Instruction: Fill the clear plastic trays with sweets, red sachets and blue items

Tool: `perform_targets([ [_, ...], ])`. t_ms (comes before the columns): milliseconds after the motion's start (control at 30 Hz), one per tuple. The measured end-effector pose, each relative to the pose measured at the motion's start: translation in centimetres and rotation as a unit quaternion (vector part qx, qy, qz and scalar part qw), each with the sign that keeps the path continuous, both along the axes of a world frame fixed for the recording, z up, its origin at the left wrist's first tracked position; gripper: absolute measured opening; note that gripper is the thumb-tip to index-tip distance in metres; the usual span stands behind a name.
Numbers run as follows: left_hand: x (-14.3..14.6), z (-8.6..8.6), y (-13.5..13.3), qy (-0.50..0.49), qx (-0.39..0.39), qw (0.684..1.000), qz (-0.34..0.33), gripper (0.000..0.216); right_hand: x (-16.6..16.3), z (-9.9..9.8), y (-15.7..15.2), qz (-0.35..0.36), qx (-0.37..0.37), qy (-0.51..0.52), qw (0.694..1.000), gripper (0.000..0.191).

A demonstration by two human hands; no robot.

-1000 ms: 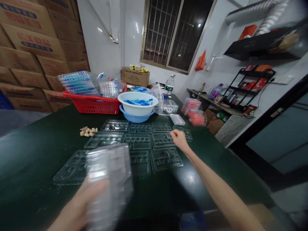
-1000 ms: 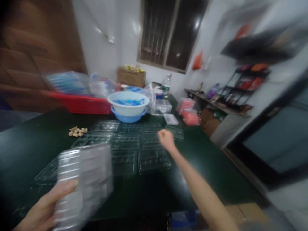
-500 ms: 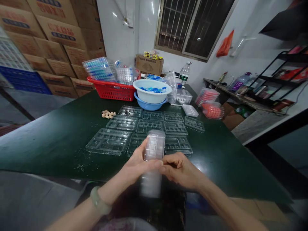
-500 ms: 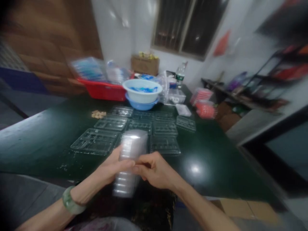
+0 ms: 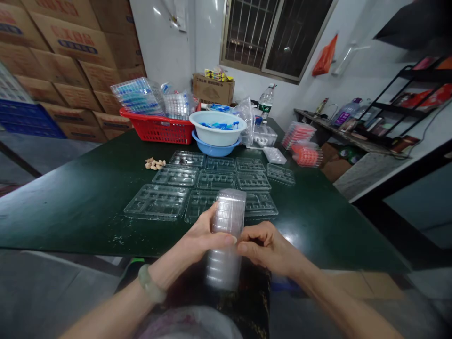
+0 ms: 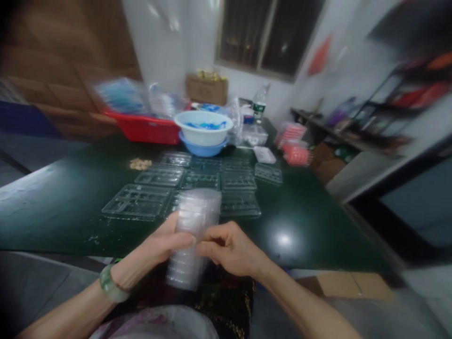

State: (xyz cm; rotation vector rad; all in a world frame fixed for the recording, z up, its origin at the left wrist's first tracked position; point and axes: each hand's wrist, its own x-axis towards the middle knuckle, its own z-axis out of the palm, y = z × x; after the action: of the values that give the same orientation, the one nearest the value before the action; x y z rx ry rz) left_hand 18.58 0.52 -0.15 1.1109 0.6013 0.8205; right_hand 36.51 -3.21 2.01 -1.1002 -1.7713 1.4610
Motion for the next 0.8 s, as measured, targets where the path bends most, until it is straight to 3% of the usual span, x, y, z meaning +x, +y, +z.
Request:
perform_targets([
  [133, 0.0, -0.4, -0.1, -0.024, -0.024, 0.999, 0.008, 0.054, 0.5, 0.4, -0.8, -0.007, 0.006, -0.012, 1.0, 0.033],
  [233, -2.0, -1.0, 0.3, -0.033, -0.105, 0.991, 0.079, 0.04, 3.3, 1.2, -1.4, -0.062, 0.031, -0.039, 0.997, 0.032],
  [300, -4.0, -1.2, 0.8, -0.041, -0.155, 0.979, 0.128, 0.032, 6.5, 1.3, -1.3, -0.114, 0.085, -0.122, 0.982, 0.032],
  [367, -6.0, -1.2, 1.2, -0.036, -0.183, 0.968, 0.167, 0.029, 9.9, 0.6, -0.5, -0.166, 0.156, -0.295, 0.928, 0.031],
  [467, -7.5, -0.9, 1.4, -0.012, -0.179, 0.962, 0.205, 0.042, 14.3, -1.9, 1.9, -0.19, 0.177, -0.617, 0.743, 0.027],
  [500, -7.5, -0.8, 1.3, -0.004, -0.17, 0.963, 0.209, 0.05, 15.4, -2.8, 2.8, -0.165, 0.16, -0.681, 0.695, 0.026],
  [533, -7.4, -0.7, 1.1, 0.003, -0.16, 0.964, 0.213, 0.057, 16.2, -3.7, 3.8, -0.143, 0.143, -0.715, 0.669, 0.024],
  [633, -6.3, -0.5, 0.6, 0.021, -0.141, 0.965, 0.221, 0.072, 17.4, -5.4, 6.7, -0.096, 0.124, -0.738, 0.657, 0.021],
  [800, -5.2, -0.2, 0.3, 0.031, -0.139, 0.967, 0.211, 0.077, 17.6, -5.8, 10.7, -0.076, 0.138, -0.748, 0.645, 0.022],
])
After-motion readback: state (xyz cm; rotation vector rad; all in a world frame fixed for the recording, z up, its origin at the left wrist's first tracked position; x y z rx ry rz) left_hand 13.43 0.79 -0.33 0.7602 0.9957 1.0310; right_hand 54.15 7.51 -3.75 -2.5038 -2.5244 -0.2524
